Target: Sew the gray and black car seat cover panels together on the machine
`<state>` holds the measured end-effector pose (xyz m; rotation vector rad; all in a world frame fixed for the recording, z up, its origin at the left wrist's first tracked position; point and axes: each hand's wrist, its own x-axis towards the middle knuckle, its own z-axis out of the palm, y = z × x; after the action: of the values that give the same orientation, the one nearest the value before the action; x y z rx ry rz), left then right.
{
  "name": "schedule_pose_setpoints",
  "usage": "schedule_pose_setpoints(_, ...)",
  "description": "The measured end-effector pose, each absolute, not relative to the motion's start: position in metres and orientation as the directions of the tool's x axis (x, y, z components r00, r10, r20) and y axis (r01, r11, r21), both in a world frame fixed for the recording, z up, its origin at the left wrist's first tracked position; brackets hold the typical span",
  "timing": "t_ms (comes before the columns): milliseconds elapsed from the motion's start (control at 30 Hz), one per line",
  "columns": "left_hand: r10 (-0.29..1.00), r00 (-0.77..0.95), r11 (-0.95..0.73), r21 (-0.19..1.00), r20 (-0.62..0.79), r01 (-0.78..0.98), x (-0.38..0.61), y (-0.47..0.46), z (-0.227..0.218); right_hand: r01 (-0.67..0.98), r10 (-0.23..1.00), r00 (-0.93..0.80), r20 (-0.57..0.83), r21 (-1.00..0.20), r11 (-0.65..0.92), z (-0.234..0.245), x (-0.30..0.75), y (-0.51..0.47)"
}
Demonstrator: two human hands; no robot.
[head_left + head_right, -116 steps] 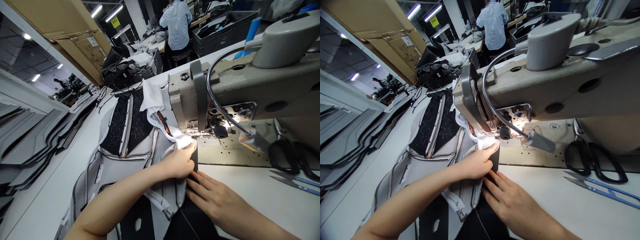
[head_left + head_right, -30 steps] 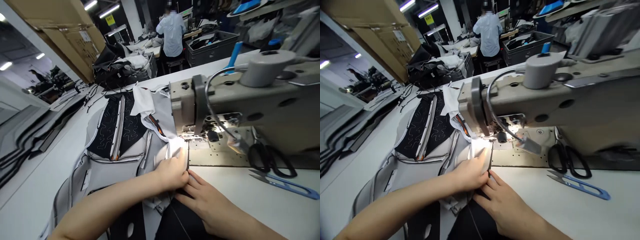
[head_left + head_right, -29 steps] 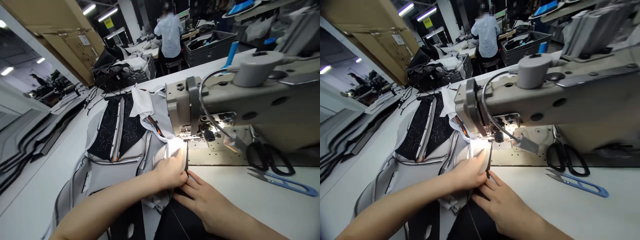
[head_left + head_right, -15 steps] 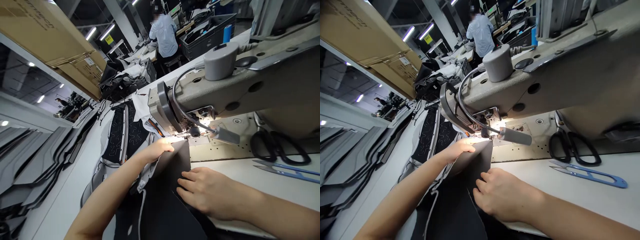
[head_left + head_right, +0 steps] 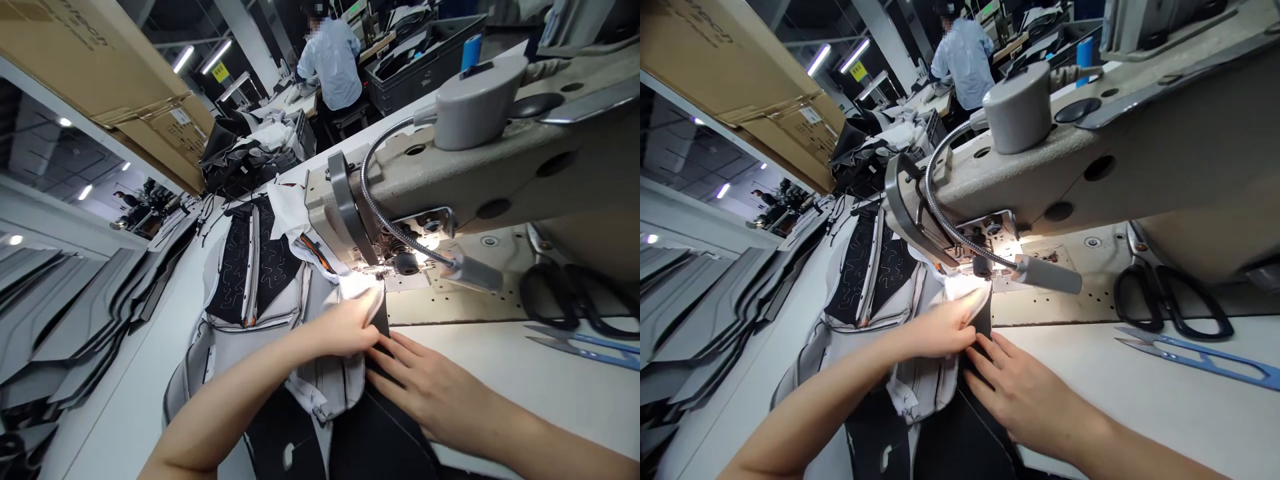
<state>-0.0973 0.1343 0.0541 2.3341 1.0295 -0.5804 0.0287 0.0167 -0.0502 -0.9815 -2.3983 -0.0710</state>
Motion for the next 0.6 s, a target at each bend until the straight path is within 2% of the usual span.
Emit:
schedule_pose_setpoints(67,0.604,0.537,-0.585,0.129,-0.589,0.801,-0.092,0.127,0.049,0.679,0.605,-0.577,0.548,-0.091,0.729,-0.049,0.025,0.017)
schedule_pose_setpoints(133,0.641,0.495,-0.587,0.041,-0.586,0.809,-0.089,0.125,0.043,0.675,0.566,-0.590,0.576,-0.033,0.737,-0.049,0.023,0.017)
schedule_pose_setpoints(333,0.601,0.556,-0.555,0.201,-0.574,0.807,-0.085,0.129,0.041,0.584,0.459,-0.698,0.549,0.067,0.809,-0.041,0.031,0.023)
schedule_pose_setpoints(433,0.590,0.533,-0.556,0.174,-0.606,0.813,-0.082,0.128,0.044,0.571,0.445,-0.720,0.532,0.091,0.816,-0.038,0.033,0.023)
schedule_pose_setpoints(600,0.610,0.523,-0.600,0.084,-0.595,0.796,-0.079,0.126,0.039,0.605,0.491,-0.672,0.554,0.028,0.796,-0.042,0.032,0.020)
